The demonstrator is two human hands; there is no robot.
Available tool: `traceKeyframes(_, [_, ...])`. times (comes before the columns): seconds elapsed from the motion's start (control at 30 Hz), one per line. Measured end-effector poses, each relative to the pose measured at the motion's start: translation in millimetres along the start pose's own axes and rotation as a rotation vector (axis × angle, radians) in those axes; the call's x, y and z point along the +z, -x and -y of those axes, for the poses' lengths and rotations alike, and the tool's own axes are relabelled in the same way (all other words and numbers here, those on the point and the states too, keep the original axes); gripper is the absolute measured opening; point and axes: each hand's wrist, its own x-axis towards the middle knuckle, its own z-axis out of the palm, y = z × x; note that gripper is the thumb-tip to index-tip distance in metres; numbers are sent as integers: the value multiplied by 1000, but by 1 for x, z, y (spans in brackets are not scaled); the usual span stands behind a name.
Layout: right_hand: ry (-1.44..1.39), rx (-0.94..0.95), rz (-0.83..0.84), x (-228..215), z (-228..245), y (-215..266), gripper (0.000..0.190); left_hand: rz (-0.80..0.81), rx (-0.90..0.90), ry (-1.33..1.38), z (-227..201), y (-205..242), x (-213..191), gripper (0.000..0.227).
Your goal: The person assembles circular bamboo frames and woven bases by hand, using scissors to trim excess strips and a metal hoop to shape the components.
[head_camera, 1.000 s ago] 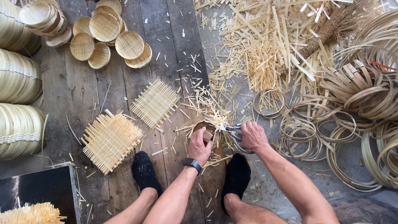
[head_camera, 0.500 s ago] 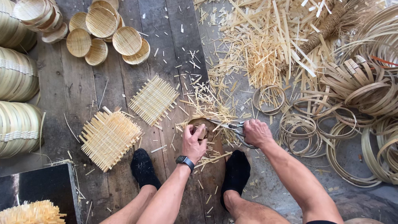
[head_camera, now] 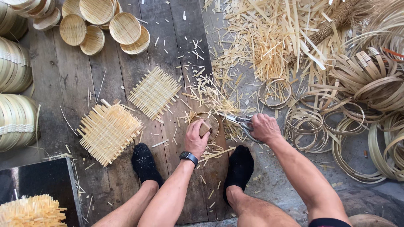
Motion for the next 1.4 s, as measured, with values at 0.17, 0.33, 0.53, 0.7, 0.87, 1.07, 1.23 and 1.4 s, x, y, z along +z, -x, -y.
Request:
traceKeyframes(0.17, [40, -83, -97, -9, 30, -2, 58, 113, 150, -27, 2, -8, -10, 55])
traceKeyframes(0.33, [-6, 42, 179, -7, 24, -9, 33, 102, 91, -158, 3, -6, -17, 61])
traceKeyframes(0.53, [19, -50, 1, -8, 24, -3, 62, 105, -89, -143, -6, 2, 0, 58])
traceKeyframes(0.7, [37, -15, 11, 0, 32, -11, 35, 25, -59, -81, -2, 1, 5, 73])
traceKeyframes(0.87, [23, -36, -11, 0, 16, 0, 31, 17, -80, -20, 0, 2, 3, 62])
traceKeyframes(1.07, [36, -60, -104, 8, 26, -1, 43, 105, 74, 52, 0, -1, -2, 60])
traceKeyframes(1.23, [-16, 9, 92, -6, 6, 0, 32, 84, 3, 5, -4, 3, -4, 66])
traceKeyframes(1.4, [59, -43, 17, -18, 16, 2, 60, 147, 73, -27, 3, 1, 1, 69])
